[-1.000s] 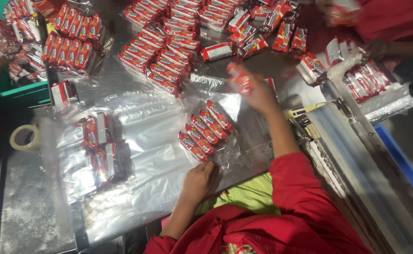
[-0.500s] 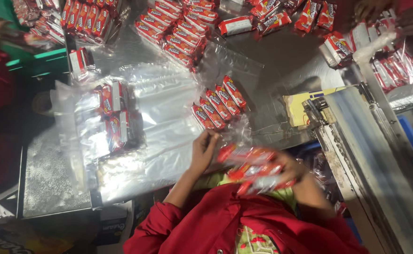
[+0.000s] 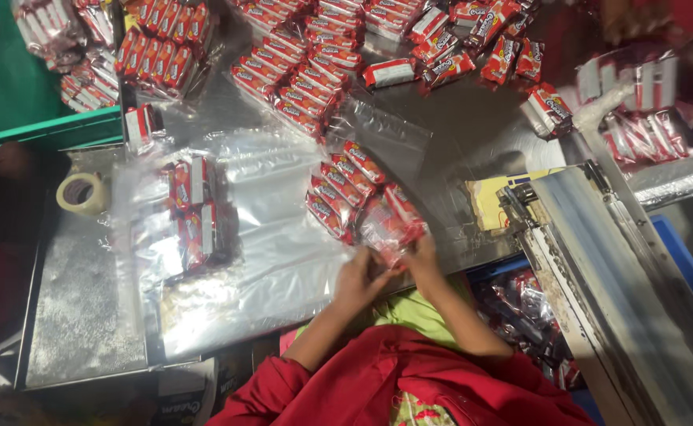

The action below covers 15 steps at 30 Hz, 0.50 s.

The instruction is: The person places small red snack packets into clear plastic bags on a metal table, then moves the filled bags to a conveyor belt. The person repeats this process continuously, handling the snack packets and plastic bags by hand.

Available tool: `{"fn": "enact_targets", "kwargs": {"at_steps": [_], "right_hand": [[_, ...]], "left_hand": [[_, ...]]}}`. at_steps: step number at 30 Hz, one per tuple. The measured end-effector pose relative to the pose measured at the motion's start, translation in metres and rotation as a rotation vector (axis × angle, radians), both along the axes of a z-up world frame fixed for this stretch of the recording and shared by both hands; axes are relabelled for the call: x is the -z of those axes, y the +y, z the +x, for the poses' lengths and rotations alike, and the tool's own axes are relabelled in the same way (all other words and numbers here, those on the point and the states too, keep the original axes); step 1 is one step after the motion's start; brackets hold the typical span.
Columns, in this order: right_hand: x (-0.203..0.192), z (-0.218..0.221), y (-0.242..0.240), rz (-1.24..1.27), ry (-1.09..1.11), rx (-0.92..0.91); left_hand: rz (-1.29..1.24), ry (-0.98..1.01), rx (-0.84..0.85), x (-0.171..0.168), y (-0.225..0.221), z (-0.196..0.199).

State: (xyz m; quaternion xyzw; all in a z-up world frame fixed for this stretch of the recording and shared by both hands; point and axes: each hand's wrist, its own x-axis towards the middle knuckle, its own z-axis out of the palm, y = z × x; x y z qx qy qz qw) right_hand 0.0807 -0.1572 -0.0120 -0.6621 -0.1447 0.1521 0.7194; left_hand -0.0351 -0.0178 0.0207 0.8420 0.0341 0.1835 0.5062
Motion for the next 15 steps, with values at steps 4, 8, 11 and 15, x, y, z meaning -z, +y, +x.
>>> {"fn": "enact_targets", "kwargs": {"at_steps": [4, 8, 11, 15], "right_hand": [[-0.06, -0.005, -0.019, -0.972, -0.643, -0.44], [-0.155, 0.045, -0.018, -1.278, -0.183, -0.861], [-0.182, 0.141, 0.048, -0.778, -0.982, -0.177], [-0.129, 0.283, 0.162, -0.926, -1.597, 0.274]], "left_hand": [[0.1, 0.095, -0.035, -0.005, 0.024, 0.0], [0.352, 0.14, -0.037, -0.011, 0.028, -0.004], [0.365, 0.044, -0.031, -0.011, 0.03, -0.007], [0.376, 0.05, -0.007, -0.007, 0.028, -0.007]]}}
